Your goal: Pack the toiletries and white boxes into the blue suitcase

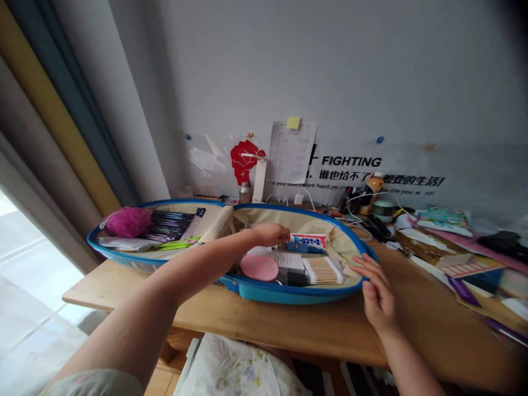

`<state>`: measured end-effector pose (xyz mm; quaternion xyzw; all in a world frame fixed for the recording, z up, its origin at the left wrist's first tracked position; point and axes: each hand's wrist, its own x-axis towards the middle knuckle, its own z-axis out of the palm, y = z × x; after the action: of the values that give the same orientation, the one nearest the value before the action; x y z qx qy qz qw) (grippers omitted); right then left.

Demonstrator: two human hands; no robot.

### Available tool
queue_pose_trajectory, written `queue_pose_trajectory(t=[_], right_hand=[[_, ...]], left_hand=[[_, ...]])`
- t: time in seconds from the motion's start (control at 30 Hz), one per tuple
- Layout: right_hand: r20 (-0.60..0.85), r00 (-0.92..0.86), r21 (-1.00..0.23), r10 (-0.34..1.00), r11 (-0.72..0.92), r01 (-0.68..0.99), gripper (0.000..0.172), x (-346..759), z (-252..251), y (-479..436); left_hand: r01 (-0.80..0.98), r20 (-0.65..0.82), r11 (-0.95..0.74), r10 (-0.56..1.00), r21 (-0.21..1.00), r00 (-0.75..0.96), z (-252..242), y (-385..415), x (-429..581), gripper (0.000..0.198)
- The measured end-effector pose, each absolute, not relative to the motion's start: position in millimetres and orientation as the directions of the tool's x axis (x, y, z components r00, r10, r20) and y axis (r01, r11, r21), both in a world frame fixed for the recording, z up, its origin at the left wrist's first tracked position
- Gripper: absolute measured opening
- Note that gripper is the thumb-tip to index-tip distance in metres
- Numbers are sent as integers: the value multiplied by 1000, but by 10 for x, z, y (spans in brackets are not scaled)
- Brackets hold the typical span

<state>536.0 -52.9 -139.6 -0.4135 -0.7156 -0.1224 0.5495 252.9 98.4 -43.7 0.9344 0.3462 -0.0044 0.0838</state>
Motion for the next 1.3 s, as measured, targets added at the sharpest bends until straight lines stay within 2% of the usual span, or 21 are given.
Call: queue_pose_trajectory(t=[0.3,0.6,0.97,1.17,1.3], right_hand=[[889,-90,-248,448,637,730,34,5375,-1396,-537],[880,-64,-283,471,628,725,36,5380,-1401,-542],[883,-74,-267,463,626,733,35,5370,-1389,-538],[889,-68,-260,453,621,739,36,5367,-1394,-535],[885,-46,-283,463,615,736,39,5374,-1412,-528]], left_hand=[[678,-164,-732,663,65,731,-566,958,2545,25],[696,-187,-715,676,65,712,-567,975,2566,29],[743,-142,-650,730,158,669,-590,985,2589,25],[789,-41,-552,812,271,583,-432,1051,2521,39],[806,-54,-511,834,299,549,-450,1142,2483,49]])
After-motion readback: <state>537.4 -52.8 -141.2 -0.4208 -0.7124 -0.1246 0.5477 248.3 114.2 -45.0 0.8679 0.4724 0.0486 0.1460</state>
